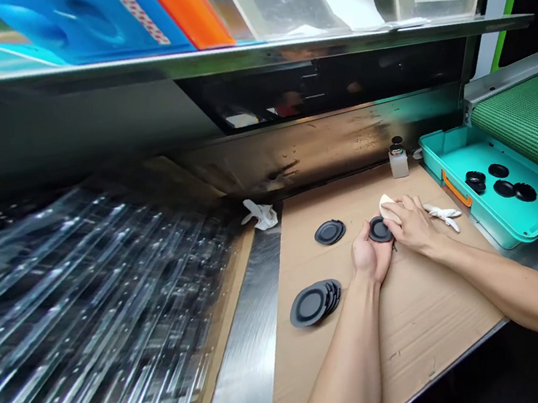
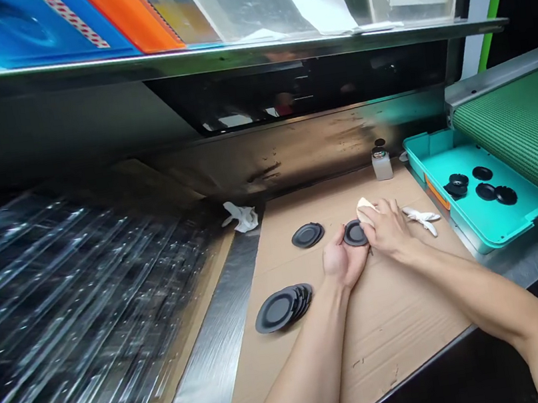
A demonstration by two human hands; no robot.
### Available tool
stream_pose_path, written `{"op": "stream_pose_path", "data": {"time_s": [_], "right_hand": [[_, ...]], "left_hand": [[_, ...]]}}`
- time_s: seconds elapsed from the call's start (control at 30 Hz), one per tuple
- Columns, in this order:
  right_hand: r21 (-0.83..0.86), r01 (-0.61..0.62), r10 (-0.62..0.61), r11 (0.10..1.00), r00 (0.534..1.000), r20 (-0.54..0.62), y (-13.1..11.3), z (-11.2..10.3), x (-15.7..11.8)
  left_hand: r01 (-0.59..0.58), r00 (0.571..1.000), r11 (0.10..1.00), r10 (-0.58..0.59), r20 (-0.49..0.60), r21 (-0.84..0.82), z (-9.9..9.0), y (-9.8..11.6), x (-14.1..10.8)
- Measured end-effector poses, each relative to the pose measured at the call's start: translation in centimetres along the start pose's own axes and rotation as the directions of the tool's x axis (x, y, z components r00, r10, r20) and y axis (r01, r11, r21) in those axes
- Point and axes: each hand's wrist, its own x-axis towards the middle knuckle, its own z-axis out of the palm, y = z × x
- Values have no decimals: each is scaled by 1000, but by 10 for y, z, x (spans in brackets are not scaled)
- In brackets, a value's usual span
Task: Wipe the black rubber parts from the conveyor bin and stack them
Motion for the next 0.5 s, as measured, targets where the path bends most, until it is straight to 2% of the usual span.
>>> {"op": "stream_pose_path", "data": {"time_s": [0.1,0.23,0.3,0.4,0.5], "right_hand": [[136,-21,23,991,1000,-10,3,-3,2],[158,-132,114,979,987,116,1,-19,-1],[148,-136,105,980,975,197,1,-31,-2],[252,-141,67,957,957,281,4,-40,-2],[414,-120,20,902,971,239,6,-31,1]], "left_hand": [[-8,999,1000,7,39,13,3,-2,-2],[-23,1000,999,24,-18,39,2,-1,-4],[-36,999,999,37,-32,40,0,0,-5],[-47,998,998,49,-38,46,-1,0,-4],[-46,999,997,47,-27,56,-1,-2,-2]]}}
